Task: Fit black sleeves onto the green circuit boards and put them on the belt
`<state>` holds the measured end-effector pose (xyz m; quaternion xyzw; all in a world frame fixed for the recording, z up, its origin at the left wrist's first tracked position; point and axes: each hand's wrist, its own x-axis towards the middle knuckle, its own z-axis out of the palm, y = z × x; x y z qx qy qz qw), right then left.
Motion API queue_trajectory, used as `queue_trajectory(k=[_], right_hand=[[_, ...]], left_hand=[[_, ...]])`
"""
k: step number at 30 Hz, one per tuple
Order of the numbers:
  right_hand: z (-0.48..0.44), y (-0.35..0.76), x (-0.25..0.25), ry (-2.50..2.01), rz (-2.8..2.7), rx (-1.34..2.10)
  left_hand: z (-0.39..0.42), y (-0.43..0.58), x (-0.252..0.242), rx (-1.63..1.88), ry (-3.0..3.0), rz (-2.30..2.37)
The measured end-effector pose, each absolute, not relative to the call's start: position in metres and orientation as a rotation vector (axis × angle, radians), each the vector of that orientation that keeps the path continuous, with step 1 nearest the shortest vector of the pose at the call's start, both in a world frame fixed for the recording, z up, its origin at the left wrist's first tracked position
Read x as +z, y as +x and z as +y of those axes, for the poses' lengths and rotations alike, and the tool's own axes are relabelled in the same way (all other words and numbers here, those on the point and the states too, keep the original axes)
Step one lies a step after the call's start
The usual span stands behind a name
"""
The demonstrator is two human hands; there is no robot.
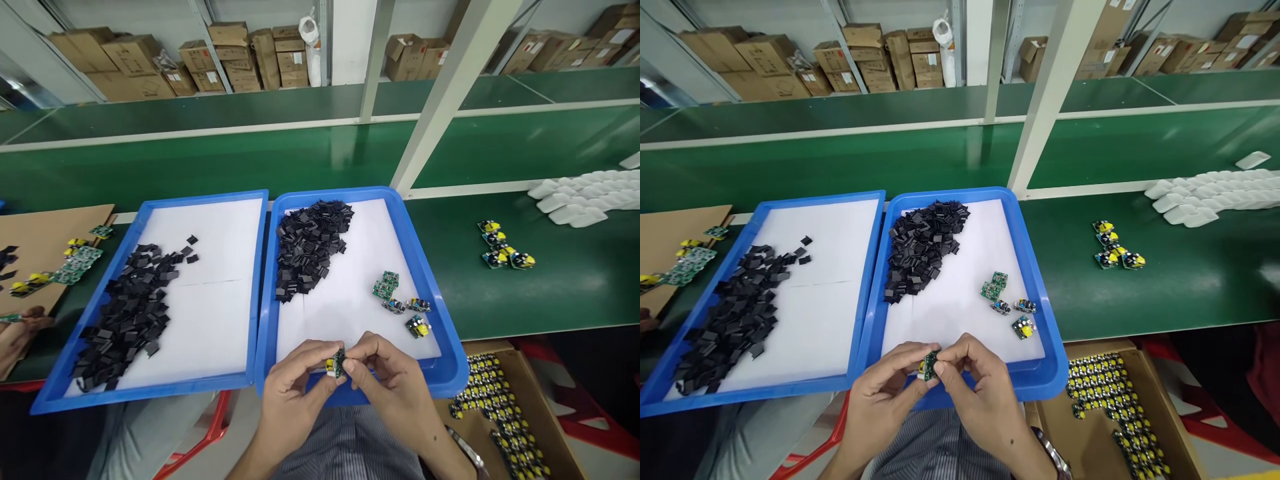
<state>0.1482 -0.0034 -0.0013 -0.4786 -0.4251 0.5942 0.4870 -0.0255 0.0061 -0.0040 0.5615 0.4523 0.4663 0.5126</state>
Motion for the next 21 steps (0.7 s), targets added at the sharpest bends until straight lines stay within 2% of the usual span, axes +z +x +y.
queue_trajectory(k=[10,21], right_hand=[[-0.0077,0.1483,-0.0042,-1.146,-0.977,1.513],[-0.0095,0.1406,-0.0105,-1.225,-1.105,1.328]], left_hand=[[0.0071,-0.0285,-0.0061,1.060,1.328,1.057],[0.0067,-0.0272,-0.0098,1.120,1.485,1.062]])
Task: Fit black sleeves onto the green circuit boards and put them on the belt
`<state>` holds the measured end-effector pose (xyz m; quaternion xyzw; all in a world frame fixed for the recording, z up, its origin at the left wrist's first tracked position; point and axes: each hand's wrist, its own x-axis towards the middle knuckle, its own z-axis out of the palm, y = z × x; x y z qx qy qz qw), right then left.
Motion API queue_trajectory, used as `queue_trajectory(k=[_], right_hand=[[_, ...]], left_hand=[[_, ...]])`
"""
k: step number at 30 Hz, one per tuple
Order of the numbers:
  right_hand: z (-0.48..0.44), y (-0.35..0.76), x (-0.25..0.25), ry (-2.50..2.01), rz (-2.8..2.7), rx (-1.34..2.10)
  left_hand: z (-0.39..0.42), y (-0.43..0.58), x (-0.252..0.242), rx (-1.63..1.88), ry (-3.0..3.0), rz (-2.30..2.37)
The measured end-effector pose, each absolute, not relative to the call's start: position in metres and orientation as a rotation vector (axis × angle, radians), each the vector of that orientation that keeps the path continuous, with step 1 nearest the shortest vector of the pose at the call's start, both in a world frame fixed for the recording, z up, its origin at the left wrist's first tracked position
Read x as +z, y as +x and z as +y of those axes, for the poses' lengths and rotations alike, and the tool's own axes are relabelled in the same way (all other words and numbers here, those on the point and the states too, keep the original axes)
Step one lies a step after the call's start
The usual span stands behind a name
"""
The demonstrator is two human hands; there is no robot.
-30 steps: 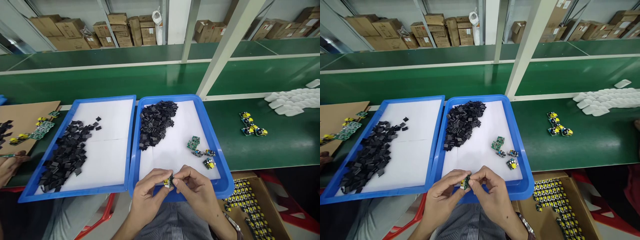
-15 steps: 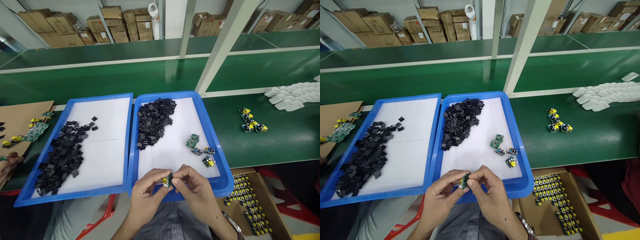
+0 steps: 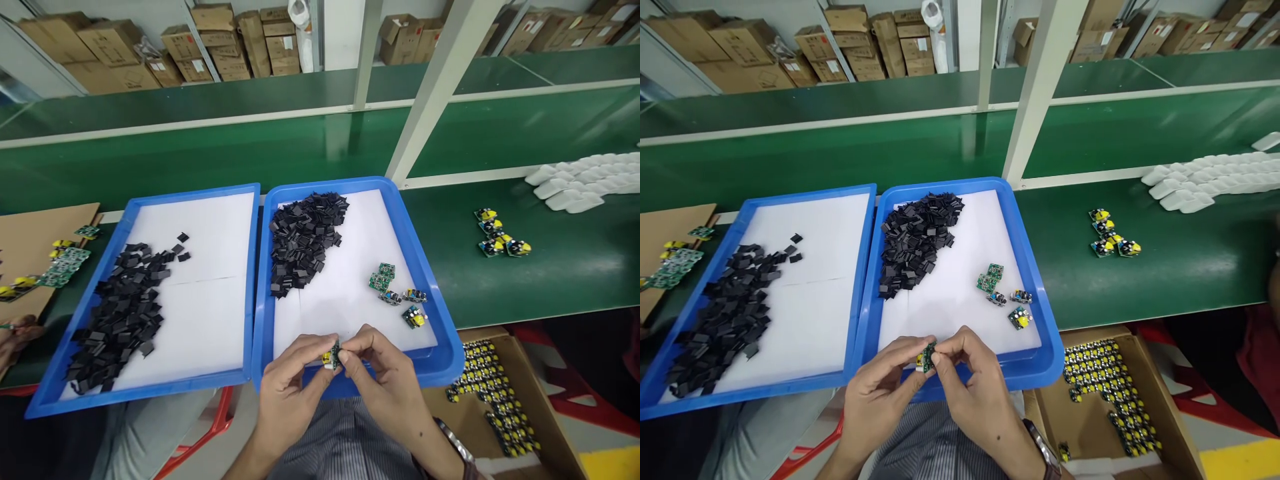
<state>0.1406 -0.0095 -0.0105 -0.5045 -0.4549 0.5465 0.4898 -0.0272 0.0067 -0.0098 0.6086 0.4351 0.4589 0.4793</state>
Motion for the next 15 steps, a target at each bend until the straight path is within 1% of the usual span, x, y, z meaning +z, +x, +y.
queue_trajectory(k=[4,10,15], right_hand=[[-0.008,0.141,-0.015,-1.197,-1.100,1.328],[-0.006,0.149,-0.012,-1.155,-1.092,1.410],[-0.002,0.148,-0.011,-1.157,-1.043,1.461]], left_hand=[[0.004,-0.026,-0.011,1.147,1.599,1.071],[0.004,-0.025,-0.010,1.080,1.536,1.106],[0.006,-0.027,-0.010,1.107,1.569,1.056]])
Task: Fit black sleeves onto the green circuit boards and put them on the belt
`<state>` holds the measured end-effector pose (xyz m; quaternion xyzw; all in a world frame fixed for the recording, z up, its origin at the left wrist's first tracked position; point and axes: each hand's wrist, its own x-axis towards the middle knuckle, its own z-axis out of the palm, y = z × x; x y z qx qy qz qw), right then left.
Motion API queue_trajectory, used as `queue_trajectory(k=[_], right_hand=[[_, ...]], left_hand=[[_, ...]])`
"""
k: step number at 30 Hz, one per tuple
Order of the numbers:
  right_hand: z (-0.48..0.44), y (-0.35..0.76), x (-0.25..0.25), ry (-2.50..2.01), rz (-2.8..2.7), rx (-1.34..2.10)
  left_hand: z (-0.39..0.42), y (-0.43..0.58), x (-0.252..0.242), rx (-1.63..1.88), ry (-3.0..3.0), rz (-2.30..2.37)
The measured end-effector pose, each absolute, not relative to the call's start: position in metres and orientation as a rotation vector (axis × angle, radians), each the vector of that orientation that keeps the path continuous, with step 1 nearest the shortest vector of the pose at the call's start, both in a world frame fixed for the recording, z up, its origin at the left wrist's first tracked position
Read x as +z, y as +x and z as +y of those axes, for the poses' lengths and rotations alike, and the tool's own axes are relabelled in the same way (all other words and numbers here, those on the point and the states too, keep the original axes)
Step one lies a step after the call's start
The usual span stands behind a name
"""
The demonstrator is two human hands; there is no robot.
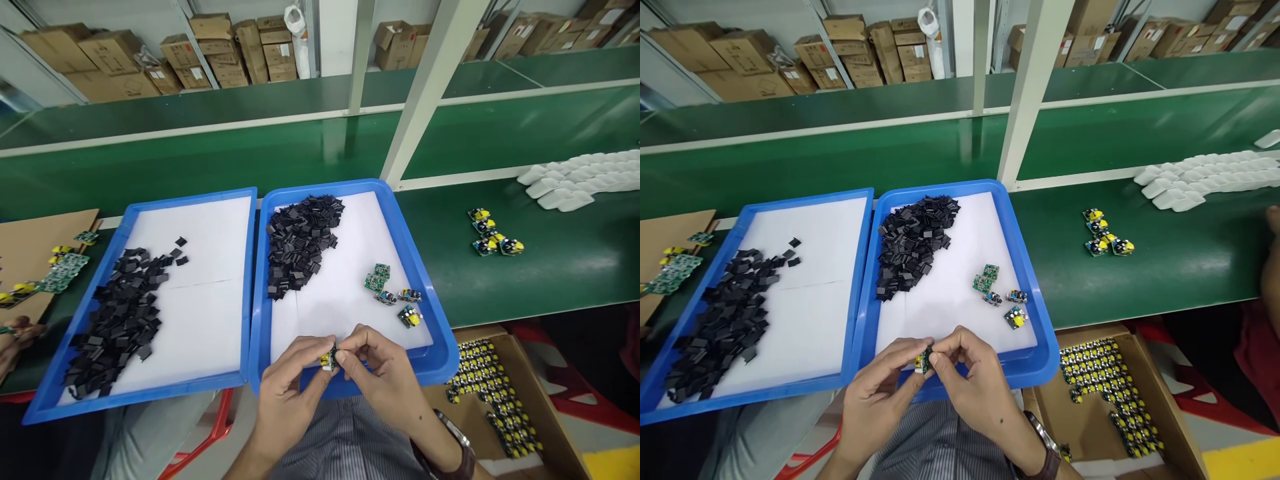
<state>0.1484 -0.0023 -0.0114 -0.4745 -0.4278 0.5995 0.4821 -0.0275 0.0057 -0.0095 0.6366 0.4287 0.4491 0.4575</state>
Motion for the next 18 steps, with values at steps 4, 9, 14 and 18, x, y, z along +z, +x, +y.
queue_trajectory(k=[4,9,14,18], right_hand=[[-0.0041,0.1450,-0.0125,-1.193,-1.057,1.436],[-0.0072,0.1431,-0.0109,-1.237,-1.213,1.261],[-0.0074,0.1414,-0.0116,-1.177,-1.147,1.328],[-0.0059,0.1428,-0.0106,-1.176,-1.178,1.320]], left_hand=[[0.0061,-0.0277,-0.0105,1.162,1.610,1.048],[0.0070,-0.0272,-0.0101,1.168,1.632,1.049],[0.0046,-0.0258,-0.0097,1.165,1.566,1.085],[0.0029,-0.0233,-0.0111,1.207,1.540,1.104]])
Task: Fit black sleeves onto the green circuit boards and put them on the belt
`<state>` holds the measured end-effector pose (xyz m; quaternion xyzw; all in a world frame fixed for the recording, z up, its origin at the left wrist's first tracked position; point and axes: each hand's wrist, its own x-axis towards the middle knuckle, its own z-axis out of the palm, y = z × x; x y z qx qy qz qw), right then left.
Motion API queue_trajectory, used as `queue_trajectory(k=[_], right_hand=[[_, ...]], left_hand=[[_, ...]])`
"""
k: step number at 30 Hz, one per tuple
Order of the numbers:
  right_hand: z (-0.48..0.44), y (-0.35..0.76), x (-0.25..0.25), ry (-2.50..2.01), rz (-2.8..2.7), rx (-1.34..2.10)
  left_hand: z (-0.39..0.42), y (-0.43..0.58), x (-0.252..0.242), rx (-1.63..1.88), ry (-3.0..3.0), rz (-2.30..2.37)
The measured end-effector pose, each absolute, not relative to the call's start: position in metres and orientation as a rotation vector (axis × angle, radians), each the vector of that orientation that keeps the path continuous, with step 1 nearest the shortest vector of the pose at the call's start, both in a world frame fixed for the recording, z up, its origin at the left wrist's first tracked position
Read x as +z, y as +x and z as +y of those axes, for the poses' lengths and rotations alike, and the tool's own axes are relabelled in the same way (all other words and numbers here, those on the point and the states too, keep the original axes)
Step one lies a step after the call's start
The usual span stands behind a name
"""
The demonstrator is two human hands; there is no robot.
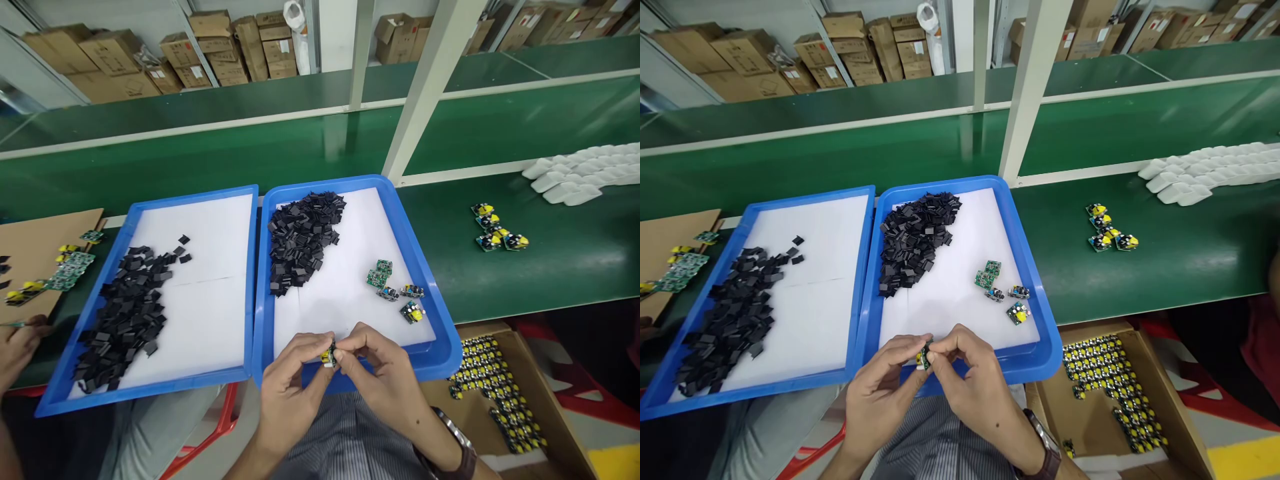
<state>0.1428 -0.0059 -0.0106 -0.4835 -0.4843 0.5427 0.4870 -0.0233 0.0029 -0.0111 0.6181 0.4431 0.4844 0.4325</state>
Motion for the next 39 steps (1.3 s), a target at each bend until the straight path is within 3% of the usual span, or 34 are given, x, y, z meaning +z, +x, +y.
queue_trajectory(k=[9,39], right_hand=[[0.005,0.167,-0.010,-1.065,-0.933,1.750],[-0.029,0.137,-0.013,-1.107,-1.317,1.096]], left_hand=[[0.000,-0.029,-0.013,1.132,1.647,1.051],[-0.009,-0.020,-0.009,1.411,1.963,1.067]])
